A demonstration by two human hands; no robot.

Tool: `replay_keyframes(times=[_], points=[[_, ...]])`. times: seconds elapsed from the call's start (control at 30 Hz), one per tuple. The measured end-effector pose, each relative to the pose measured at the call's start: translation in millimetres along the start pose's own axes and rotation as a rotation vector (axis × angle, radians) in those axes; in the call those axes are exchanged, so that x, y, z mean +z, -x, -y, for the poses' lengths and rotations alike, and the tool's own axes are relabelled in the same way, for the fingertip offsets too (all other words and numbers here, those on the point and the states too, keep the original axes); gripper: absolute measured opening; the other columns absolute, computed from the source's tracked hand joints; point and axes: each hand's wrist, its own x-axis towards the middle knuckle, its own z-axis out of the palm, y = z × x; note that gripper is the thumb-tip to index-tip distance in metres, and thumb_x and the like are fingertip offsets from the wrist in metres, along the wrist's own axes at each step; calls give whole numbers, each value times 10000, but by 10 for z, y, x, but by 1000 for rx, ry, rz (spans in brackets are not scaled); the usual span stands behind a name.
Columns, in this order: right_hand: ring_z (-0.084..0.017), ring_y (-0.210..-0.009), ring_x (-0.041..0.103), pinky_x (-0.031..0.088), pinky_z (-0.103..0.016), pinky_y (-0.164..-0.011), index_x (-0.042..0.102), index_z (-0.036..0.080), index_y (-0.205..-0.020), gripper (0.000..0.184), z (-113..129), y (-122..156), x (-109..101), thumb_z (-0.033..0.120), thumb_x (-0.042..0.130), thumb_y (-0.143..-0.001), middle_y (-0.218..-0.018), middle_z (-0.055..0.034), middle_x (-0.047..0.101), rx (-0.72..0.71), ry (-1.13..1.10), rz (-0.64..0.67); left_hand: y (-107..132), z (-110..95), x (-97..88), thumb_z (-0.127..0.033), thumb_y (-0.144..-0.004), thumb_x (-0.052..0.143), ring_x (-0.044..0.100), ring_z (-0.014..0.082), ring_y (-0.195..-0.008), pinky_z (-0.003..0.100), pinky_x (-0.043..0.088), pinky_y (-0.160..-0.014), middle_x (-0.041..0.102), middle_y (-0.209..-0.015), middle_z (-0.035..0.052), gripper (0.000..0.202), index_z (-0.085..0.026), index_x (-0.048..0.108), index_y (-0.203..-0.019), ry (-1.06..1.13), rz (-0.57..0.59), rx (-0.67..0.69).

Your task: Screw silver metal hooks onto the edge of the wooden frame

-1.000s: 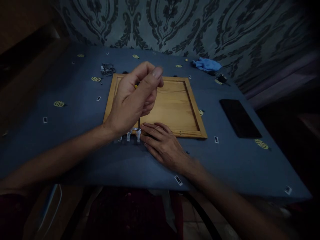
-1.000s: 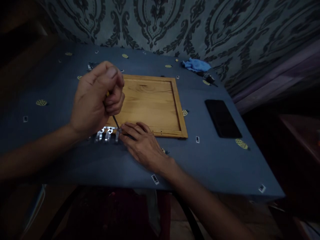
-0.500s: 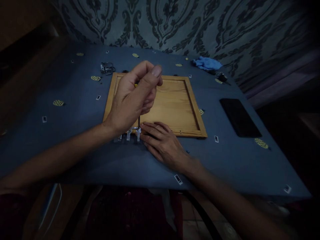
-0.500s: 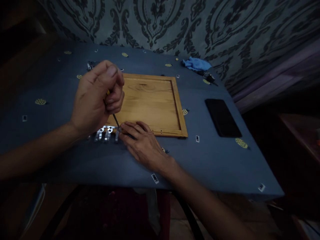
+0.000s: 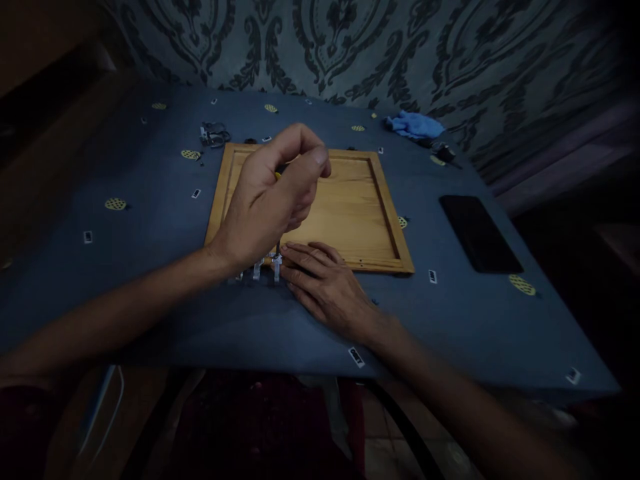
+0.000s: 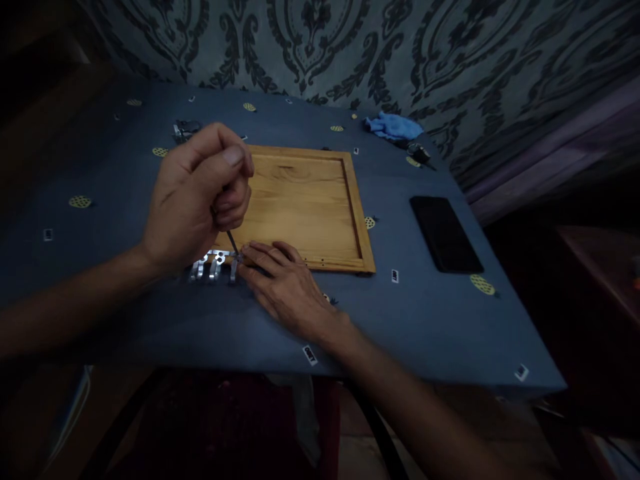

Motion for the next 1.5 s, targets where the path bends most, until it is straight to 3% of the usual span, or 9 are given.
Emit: replay_keyframes(times=[0.13,0.33,0.63,1.03,1.2,1.27,1.5], points=[[-248,-1364,564,456,-513,-1124,678,190,-1265,306,-5,1,7,178,508,-1010,-1400,-114,665,3,-3,-3,-1,4,-5,-251,-950,567,223,69,-456,229,182,-418,322,-562,-66,204,-215,509,-758,-44,6,-1],[-242,-1373,561,459,-505,-1123,674,199,-1268,309,-12,-2,5,190,493,-1017,-1404,-110,664,-2,0,-7,-8,-23,-43,-346,-979,567,441,101,-614,230,419,-573,458,-726,-13,228,-202,497,-816,-201,25,21],[-255,-1363,564,465,-517,-1113,672,179,-1269,309,-13,-7,0,197,494,-1017,-1401,-122,664,-12,8,9,-33,-14,5,-270,-960,531,224,58,-466,190,172,-427,299,-591,-65,185,-206,487,-792,-49,-23,-73],[-247,-1378,553,450,-504,-1136,662,185,-1290,317,2,-4,-17,179,508,-1012,-1418,-110,654,-3,9,20,-52,-38,-68,-282,-969,537,188,59,-419,216,220,-437,306,-520,-84,208,-210,527,-775,-76,154,-89],[-257,-1374,554,447,-499,-1139,654,170,-1306,333,0,4,-12,167,529,-997,-1411,-120,655,-12,9,-2,-54,-50,-78,-354,-973,588,436,111,-541,252,402,-545,455,-619,-37,238,-210,518,-797,-236,110,-26],[-253,-1370,557,447,-489,-1141,660,166,-1293,320,0,3,-16,173,522,-1004,-1401,-117,662,-16,11,-8,-40,-53,-64,-357,-957,625,468,115,-592,254,430,-576,485,-683,-29,236,-210,510,-813,-265,64,8],[-236,-1373,554,448,-483,-1139,667,191,-1272,306,-3,-3,-14,191,490,-1022,-1419,-102,653,-2,21,12,6,-40,-10,-314,-990,566,244,80,-502,220,213,-443,290,-597,-83,213,-215,463,-832,-117,95,-42]])
